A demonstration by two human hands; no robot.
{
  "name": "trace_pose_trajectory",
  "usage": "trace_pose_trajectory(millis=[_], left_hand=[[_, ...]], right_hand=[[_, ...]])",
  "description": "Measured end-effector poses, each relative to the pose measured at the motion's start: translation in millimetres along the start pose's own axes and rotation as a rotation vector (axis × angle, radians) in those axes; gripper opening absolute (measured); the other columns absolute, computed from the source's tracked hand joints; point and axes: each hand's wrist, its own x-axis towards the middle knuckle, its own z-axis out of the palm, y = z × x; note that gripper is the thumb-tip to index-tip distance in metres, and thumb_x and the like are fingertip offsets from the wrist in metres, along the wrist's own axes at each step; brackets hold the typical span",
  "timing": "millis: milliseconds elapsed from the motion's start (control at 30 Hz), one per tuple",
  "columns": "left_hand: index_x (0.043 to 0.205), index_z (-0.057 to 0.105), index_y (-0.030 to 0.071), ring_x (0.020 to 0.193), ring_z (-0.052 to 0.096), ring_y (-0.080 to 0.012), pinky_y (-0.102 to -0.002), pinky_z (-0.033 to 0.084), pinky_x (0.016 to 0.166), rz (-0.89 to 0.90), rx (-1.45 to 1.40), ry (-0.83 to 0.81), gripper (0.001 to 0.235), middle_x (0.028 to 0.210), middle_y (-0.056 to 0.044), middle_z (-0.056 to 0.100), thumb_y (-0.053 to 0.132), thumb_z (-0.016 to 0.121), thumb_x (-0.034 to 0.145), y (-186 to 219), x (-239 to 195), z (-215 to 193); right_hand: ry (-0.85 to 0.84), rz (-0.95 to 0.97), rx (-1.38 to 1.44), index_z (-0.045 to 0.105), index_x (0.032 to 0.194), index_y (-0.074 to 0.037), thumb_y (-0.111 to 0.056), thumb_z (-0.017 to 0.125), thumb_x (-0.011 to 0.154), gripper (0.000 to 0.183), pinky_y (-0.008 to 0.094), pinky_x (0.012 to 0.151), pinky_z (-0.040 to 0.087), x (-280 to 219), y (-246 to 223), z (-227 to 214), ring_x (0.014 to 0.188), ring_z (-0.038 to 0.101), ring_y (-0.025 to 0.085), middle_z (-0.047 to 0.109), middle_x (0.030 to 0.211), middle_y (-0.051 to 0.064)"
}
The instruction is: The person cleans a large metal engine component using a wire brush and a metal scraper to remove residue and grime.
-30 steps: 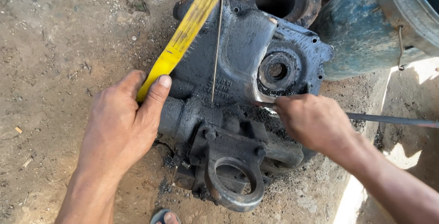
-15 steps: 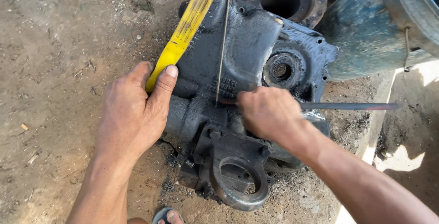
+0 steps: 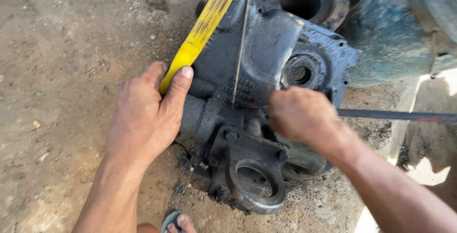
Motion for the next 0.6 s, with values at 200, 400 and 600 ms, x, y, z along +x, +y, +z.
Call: trace_pose_trajectory(millis=[200, 400, 600], left_hand=[[0.086, 0.053, 0.015, 0.052, 0.044, -0.0156, -0.036, 0.034, 0.044, -0.173, -0.11, -0.019, 0.044, 0.064, 0.0, 0.046, 0.052, 0.049, 0.11, 9, -1, -7], [0.078, 0.044, 0.015, 0.056, 0.043, -0.0193, -0.041, 0.033, 0.051, -0.099, -0.089, 0.122, 0.053, 0.062, -0.001, 0.042, 0.06, 0.051, 0.104, 1, 7, 7], [0.067, 0.039, 0.016, 0.054, 0.036, -0.0155, -0.039, 0.032, 0.054, -0.207, -0.216, 0.284, 0.053, 0.056, 0.002, 0.037, 0.042, 0.077, 0.094, 39, 43, 12]], right_hand=[[-0.121, 0.119, 0.215, 0.063, 0.093, -0.007, -0.031, 0.04, 0.111, 0.037, 0.034, 0.066, 0.067, 6, -15, -10, 0.065, 0.069, 0.017, 0.067, 0.076, 0.004], [-0.01, 0.139, 0.04, 0.067, 0.092, -0.007, -0.011, 0.034, 0.107, 0.037, 0.027, 0.042, 0.06, -29, 21, -40, 0.051, 0.068, 0.015, 0.066, 0.064, 0.003], [0.292, 0.245, 0.286, 0.071, 0.099, -0.01, -0.034, 0.052, 0.105, 0.032, 0.049, 0.073, 0.059, -43, 113, -40, 0.073, 0.074, 0.037, 0.078, 0.081, 0.015]])
